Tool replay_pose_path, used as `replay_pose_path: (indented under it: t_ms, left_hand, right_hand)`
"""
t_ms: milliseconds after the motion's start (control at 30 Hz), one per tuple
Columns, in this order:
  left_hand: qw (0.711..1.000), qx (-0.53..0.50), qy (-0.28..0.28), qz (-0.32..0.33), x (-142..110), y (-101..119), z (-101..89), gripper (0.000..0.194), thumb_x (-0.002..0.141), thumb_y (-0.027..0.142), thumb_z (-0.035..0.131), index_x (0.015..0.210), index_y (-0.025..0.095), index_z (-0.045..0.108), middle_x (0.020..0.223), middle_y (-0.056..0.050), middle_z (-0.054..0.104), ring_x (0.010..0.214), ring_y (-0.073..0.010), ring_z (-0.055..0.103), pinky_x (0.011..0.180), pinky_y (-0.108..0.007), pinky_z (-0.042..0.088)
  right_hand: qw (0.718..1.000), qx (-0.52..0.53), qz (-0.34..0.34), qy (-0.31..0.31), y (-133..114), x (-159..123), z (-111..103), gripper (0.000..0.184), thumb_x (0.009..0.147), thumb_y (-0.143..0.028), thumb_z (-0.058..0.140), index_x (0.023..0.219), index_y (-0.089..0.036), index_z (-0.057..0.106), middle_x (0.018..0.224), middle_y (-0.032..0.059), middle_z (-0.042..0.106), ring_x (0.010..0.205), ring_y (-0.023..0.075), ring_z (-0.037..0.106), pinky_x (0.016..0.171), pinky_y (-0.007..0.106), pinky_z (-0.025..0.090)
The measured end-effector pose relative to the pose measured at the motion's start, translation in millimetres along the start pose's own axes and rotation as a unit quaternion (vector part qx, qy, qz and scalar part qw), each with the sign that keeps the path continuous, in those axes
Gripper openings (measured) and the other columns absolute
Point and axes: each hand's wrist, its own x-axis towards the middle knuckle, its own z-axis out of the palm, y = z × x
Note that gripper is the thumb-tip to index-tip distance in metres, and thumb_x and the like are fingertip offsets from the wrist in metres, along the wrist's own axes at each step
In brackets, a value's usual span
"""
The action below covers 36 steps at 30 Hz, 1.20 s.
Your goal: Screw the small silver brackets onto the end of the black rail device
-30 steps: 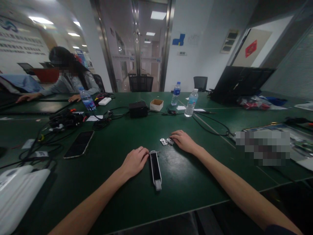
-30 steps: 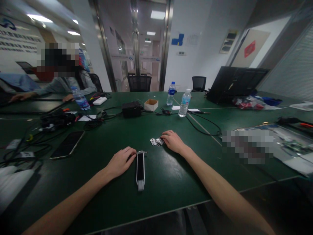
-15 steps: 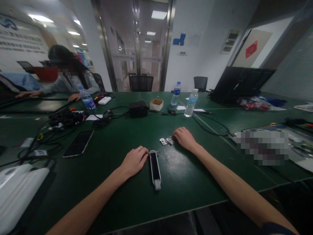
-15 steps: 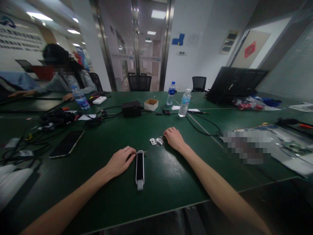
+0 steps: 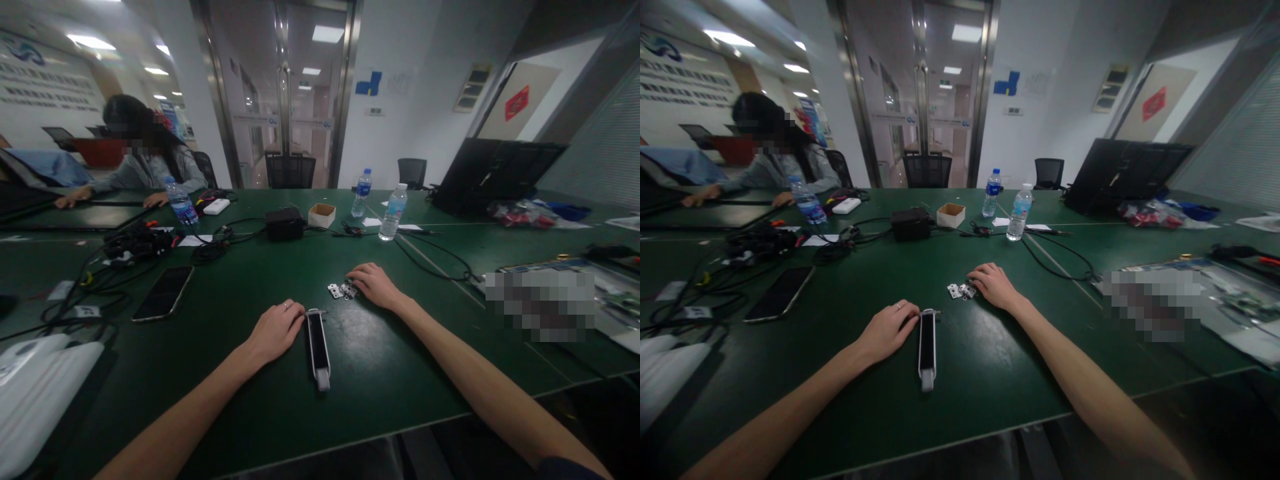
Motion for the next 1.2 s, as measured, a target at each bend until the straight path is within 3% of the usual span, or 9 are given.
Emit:
replay_pose_path:
  t_ms: [233,367,533,667,800,967,1200]
  left_hand:
    - [1.000,0.012,0.003,0.001,1,2,-0.6,0.023,0.097,0.027,0.038,0.106,0.019,0.058,0.104,-0.005,0.059,0.090,-0.0193,0.058,0.078,-0.033,0.049]
    - [1.000,0.005,0.003,0.002,1,1,-0.6,0.024,0.098,0.028,0.037,0.106,0.020,0.058,0.104,-0.004,0.059,0.090,-0.0190,0.059,0.078,-0.033,0.049]
    - [1.000,0.011,0.015,0.016,1,-3,2.9,0.023,0.097,0.029,0.039,0.107,0.020,0.058,0.103,-0.004,0.058,0.088,-0.0188,0.058,0.076,-0.032,0.049]
    - [1.000,0.011,0.005,0.008,1,-2,2.8,0.023,0.098,0.028,0.039,0.106,0.020,0.058,0.104,-0.005,0.058,0.090,-0.0188,0.058,0.077,-0.031,0.048]
    - [1.000,0.013,0.007,0.006,0,-1,1.6,0.024,0.098,0.029,0.037,0.107,0.020,0.057,0.104,-0.004,0.058,0.089,-0.0186,0.058,0.077,-0.032,0.048]
    - [1.000,0.013,0.000,0.000,0,-1,1.8,0.024,0.098,0.030,0.038,0.107,0.020,0.058,0.104,-0.004,0.058,0.088,-0.0187,0.058,0.075,-0.032,0.049]
    - [1.000,0.018,0.003,0.001,0,-2,2.8,0.023,0.097,0.029,0.038,0.106,0.021,0.058,0.104,-0.004,0.058,0.088,-0.0191,0.058,0.077,-0.032,0.048]
  right_hand:
    - [1.000,-0.008,0.022,-0.021,-9,3,0,0.019,0.093,-0.024,0.050,0.094,-0.021,0.069,0.102,0.0074,0.065,0.102,0.0240,0.050,0.086,0.037,0.043]
    - [0.999,-0.006,0.018,0.029,-14,3,-2,0.019,0.094,-0.020,0.046,0.093,-0.017,0.066,0.097,0.0093,0.065,0.096,0.0238,0.052,0.086,0.038,0.044]
    - [0.989,0.104,-0.035,0.095,-44,-2,-13,0.018,0.095,-0.019,0.044,0.096,-0.017,0.061,0.092,0.0087,0.063,0.090,0.0206,0.054,0.080,0.035,0.047]
    - [0.981,0.161,-0.099,0.052,-76,-8,-19,0.015,0.094,-0.019,0.046,0.096,-0.017,0.061,0.090,0.0075,0.064,0.086,0.0188,0.056,0.075,0.033,0.049]
    - [0.975,0.185,-0.122,0.002,-93,-10,-21,0.015,0.090,-0.014,0.049,0.094,-0.017,0.063,0.090,0.0073,0.064,0.085,0.0180,0.056,0.074,0.031,0.048]
    - [0.971,0.204,-0.122,-0.029,-95,-11,-24,0.016,0.085,-0.012,0.051,0.092,-0.018,0.064,0.087,0.0063,0.064,0.083,0.0174,0.057,0.074,0.031,0.048]
    - [0.974,0.191,-0.124,-0.015,-93,-11,-23,0.014,0.083,-0.010,0.053,0.090,-0.016,0.064,0.085,0.0066,0.064,0.082,0.0176,0.056,0.073,0.030,0.048]
